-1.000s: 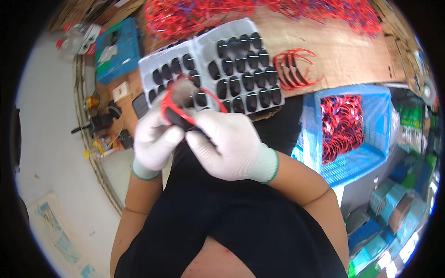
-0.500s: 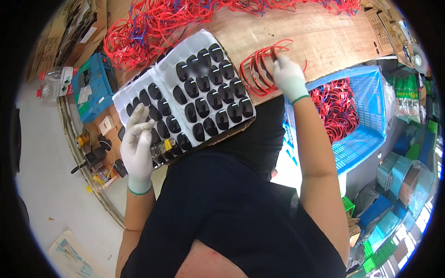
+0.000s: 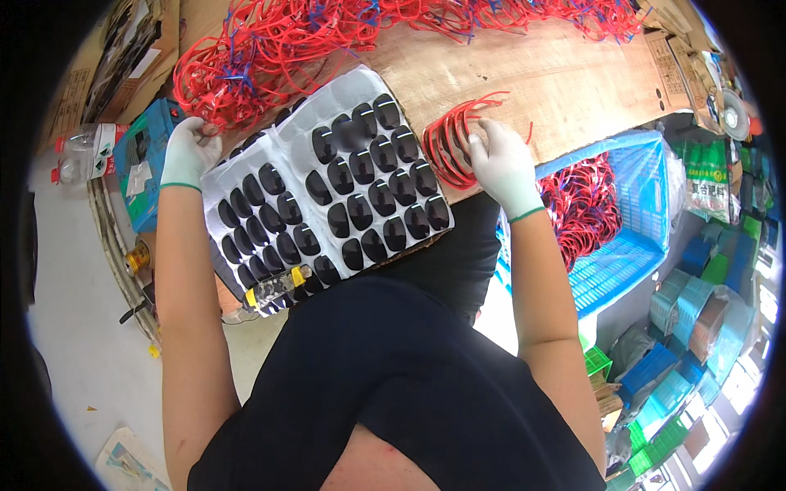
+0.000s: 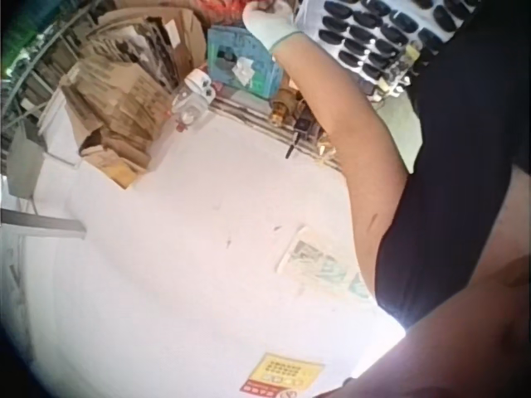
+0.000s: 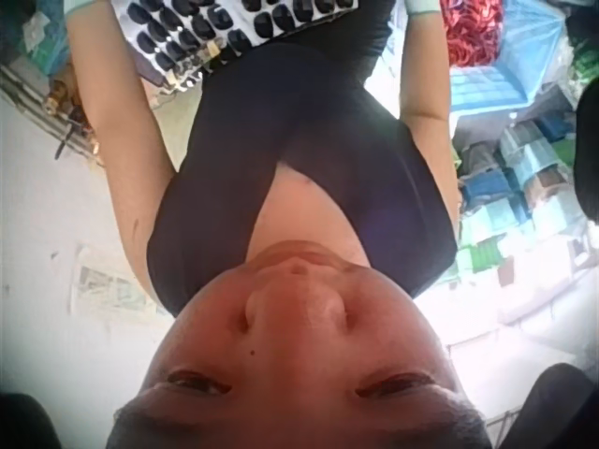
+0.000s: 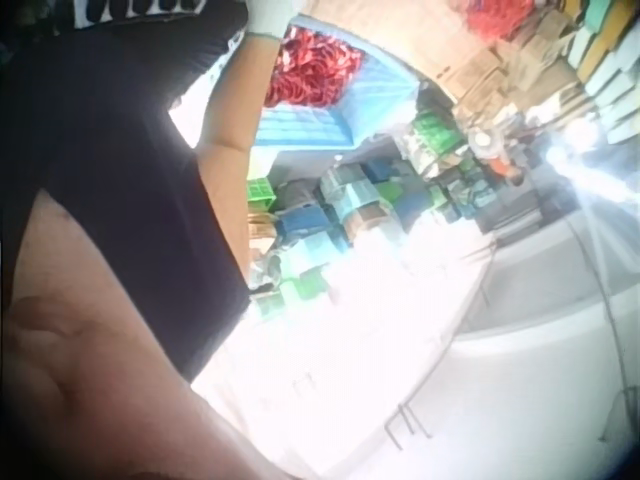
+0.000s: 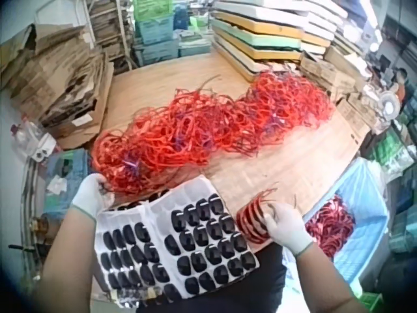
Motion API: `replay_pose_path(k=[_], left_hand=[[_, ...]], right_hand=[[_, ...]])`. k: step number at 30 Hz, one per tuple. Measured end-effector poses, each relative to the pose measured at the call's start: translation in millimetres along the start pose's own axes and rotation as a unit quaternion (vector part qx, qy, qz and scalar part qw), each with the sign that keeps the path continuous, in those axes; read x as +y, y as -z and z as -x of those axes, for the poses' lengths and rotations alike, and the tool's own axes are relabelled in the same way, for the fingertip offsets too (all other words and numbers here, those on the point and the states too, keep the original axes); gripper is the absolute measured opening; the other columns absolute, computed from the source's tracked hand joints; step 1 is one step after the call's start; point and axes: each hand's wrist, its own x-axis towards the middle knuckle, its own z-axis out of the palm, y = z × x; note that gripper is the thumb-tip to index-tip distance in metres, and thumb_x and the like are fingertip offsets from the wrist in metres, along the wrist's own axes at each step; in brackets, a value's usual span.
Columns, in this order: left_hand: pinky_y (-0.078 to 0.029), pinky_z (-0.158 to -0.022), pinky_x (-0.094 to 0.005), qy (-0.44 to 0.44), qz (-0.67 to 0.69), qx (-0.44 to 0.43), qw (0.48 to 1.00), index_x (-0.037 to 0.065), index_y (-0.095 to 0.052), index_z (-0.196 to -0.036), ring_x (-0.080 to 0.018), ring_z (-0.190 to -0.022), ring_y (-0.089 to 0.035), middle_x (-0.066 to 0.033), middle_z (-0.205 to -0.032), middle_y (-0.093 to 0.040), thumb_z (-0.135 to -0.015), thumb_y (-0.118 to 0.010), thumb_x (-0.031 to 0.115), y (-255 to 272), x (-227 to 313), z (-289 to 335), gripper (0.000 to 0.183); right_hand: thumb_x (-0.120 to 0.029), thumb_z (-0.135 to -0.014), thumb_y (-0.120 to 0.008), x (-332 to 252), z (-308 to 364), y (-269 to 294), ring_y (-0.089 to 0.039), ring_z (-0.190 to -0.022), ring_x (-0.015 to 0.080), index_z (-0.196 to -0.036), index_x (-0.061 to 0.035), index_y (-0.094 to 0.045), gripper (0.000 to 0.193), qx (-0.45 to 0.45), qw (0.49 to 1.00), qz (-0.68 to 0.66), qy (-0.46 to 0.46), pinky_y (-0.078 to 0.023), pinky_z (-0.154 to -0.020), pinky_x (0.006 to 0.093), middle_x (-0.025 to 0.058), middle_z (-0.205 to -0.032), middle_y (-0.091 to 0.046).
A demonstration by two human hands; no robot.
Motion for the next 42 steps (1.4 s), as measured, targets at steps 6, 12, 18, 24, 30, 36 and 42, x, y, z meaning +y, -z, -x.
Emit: replay_pose_path(k=[6, 12, 18, 24, 30, 36, 42], left_hand=[[-0.042, -0.071, -0.0317, -0.098, 0.055, -0.086, 0.99, 0.01, -0.059, -0.088, -0.0093, -0.066, -0.051, 0.001, -0.075, -0.056, -0.087, -0.066, 0.006, 21.3, 20.3, 66.5, 0.008], [-0.044, -0.089, -0.0409, -0.291, 0.095, -0.212, 0.928, 0.005, -0.063, -0.106, -0.01, -0.065, -0.049, -0.0023, -0.09, -0.061, -0.095, -0.058, 0.006, 56.6, 3.2, 172.5, 0.012], [-0.045, -0.077, -0.0329, -0.27, 0.014, -0.32, 0.908, 0.008, -0.058, -0.115, -0.0063, -0.055, -0.04, 0.0015, -0.087, -0.058, -0.097, -0.058, 0.022, 95.7, -72.0, 249.2, 0.023], [-0.056, -0.077, -0.0296, -0.4, -0.224, -0.354, 0.815, 0.002, -0.059, -0.106, -0.0169, -0.083, -0.065, -0.0076, -0.096, -0.06, -0.096, -0.054, 0.001, 77.7, -144.2, 267.9, 0.011], [-0.058, -0.076, -0.0313, -0.34, -0.391, -0.397, 0.758, -0.002, -0.051, -0.124, -0.0193, -0.081, -0.073, -0.0127, -0.092, -0.071, -0.103, -0.05, 0.009, 81.5, -144.9, 298.0, 0.025], [-0.056, -0.066, -0.027, -0.355, -0.456, -0.393, 0.715, -0.004, -0.055, -0.122, -0.015, -0.067, -0.068, -0.0093, -0.083, -0.07, -0.104, -0.047, 0.013, 78.9, -142.5, 316.7, 0.026], [-0.054, -0.06, -0.0284, -0.427, -0.408, -0.452, 0.669, -0.002, -0.057, -0.115, -0.0169, -0.062, -0.066, -0.0071, -0.078, -0.066, -0.102, -0.051, 0.013, 84.4, -139.9, 321.0, 0.02]], right_hand=[[-0.036, -0.088, -0.066, -91.5, -33.4, -20.0, -0.066, -0.101, 0.0387, -0.11, 0.0005, -0.068, 0.043, -0.046, 0.997, -0.055, -0.023, -0.051, -0.09, 0.0453, 0.0223, -0.106, -0.069], [-0.04, -0.083, -0.068, -68.6, -53.3, -39.9, -0.07, -0.093, 0.0351, -0.097, -0.0006, -0.073, 0.042, -0.051, 0.982, -0.148, -0.102, -0.053, -0.086, 0.0415, 0.0213, -0.093, -0.072], [-0.007, -0.096, -0.057, -114.4, 5.0, 15.5, -0.064, -0.092, 0.0149, -0.114, 0.0051, -0.062, 0.022, 0.032, 0.94, -0.336, -0.046, -0.051, -0.085, 0.0312, 0.0116, -0.105, -0.069], [0.003, -0.087, -0.061, -192.6, 108.8, 29.0, -0.066, -0.084, 0.0205, -0.116, -0.001, -0.059, 0.029, -0.096, 0.851, -0.49, 0.163, -0.052, -0.078, 0.0305, 0.0118, -0.098, -0.063], [0.001, -0.083, -0.072, -193.5, 112.9, 31.0, -0.067, -0.068, 0.0146, -0.111, -0.0003, -0.063, 0.029, -0.052, 0.893, -0.434, 0.107, -0.054, -0.065, 0.027, 0.0102, -0.089, -0.068], [0.003, -0.087, -0.067, -197.3, 111.0, 37.7, -0.062, -0.072, 0.0141, -0.112, -0.0026, -0.066, 0.026, -0.096, 0.887, -0.42, 0.165, -0.05, -0.065, 0.0274, 0.0083, -0.093, -0.065], [-0.017, -0.096, -0.061, -188.5, 108.3, 33.2, -0.063, -0.072, 0.0151, -0.107, 0.0069, -0.062, 0.027, -0.365, 0.616, -0.686, -0.134, -0.052, -0.068, 0.0289, 0.0105, -0.091, -0.066]])
